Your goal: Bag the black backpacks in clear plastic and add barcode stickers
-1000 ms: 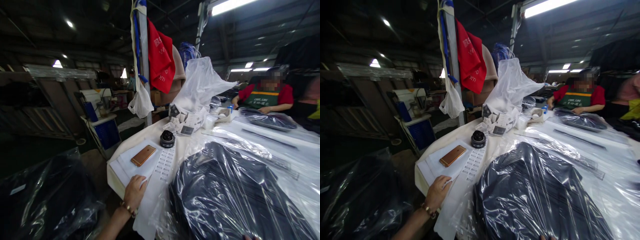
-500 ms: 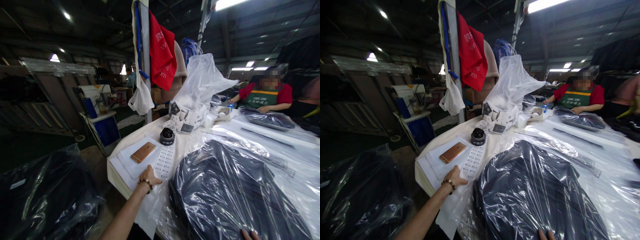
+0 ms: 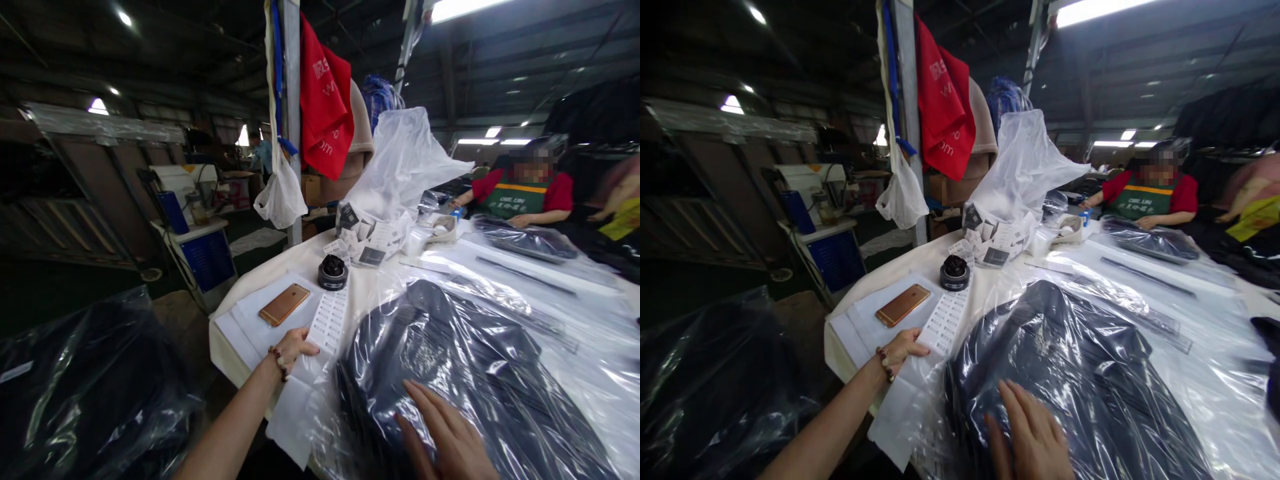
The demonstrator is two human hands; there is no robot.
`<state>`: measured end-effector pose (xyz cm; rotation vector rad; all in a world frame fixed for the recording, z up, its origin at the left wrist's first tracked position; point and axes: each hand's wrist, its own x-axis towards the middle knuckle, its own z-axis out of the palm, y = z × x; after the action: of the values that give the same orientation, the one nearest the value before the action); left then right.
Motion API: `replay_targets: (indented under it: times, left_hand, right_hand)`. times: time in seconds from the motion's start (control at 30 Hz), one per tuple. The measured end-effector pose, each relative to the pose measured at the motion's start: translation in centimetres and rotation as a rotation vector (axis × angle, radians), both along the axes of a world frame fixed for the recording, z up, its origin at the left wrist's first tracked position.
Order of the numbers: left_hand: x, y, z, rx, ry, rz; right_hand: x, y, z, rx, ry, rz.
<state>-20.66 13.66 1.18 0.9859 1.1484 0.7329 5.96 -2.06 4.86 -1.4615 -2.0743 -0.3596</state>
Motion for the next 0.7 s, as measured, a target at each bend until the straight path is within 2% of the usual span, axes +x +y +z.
replay_targets:
  times: [0.1,0.23,0.4,0.7]
  left_hand:
    - [0.1,0.0,0.2,-0.001,-0.13,0.014]
    - [0.4,0.2,0.7,0.043,-0.234,0.016]
    - [1.0,0.4,1.2,0.087,-0.268,0.019]
    - [1.5,0.4,1.5,0.133,-0.27,0.007]
  right_hand:
    - [-5.9,4.2,1.3,-0.069,0.263,0.053]
    - [-10.6,8.7,0.0,-0.305,0.587,0.005]
    - [-11.7,11.3,-2.1,-0.411,0.735,-0.117]
    - [-11.0,12.7,-4.1,-0.501,0.974,-0.142]
